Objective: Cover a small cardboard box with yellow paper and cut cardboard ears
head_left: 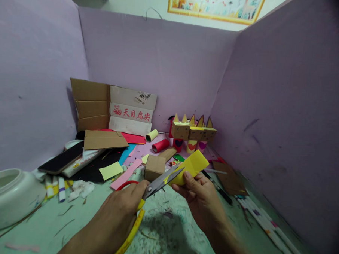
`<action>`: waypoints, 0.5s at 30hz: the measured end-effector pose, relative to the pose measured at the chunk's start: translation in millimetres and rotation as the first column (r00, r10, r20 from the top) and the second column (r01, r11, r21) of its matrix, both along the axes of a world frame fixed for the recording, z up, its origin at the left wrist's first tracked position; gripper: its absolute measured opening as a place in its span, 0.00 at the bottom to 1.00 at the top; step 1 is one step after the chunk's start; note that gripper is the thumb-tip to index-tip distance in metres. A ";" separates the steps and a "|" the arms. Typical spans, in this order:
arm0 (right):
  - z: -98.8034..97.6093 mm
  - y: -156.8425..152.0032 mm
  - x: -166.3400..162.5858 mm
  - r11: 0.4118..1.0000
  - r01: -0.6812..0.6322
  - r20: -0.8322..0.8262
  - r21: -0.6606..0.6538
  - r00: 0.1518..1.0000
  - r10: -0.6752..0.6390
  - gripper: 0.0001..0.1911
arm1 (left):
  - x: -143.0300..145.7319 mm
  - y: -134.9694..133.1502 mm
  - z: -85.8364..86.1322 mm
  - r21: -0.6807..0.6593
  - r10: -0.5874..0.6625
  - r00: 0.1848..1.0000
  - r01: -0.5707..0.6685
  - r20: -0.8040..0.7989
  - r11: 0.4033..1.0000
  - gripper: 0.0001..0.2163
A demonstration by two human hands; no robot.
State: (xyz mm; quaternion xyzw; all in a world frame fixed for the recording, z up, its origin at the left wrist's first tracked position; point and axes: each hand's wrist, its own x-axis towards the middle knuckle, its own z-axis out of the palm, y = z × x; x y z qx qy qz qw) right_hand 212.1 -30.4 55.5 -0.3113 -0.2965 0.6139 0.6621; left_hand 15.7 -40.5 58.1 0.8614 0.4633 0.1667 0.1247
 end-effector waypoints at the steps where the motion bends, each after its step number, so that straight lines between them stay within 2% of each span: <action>1: -0.2 0.1 0.1 1.000 0.000 0.000 0.001 1.000 0.000 0.14 | 0.0 0.1 0.3 -0.004 -0.002 1.000 0.002 0.001 1.000 0.17; 15: 0.6 -0.3 -2.2 1.000 0.025 0.002 0.007 1.000 -0.025 0.14 | -1.8 0.0 4.8 -0.031 -0.038 0.999 0.039 0.033 0.999 0.17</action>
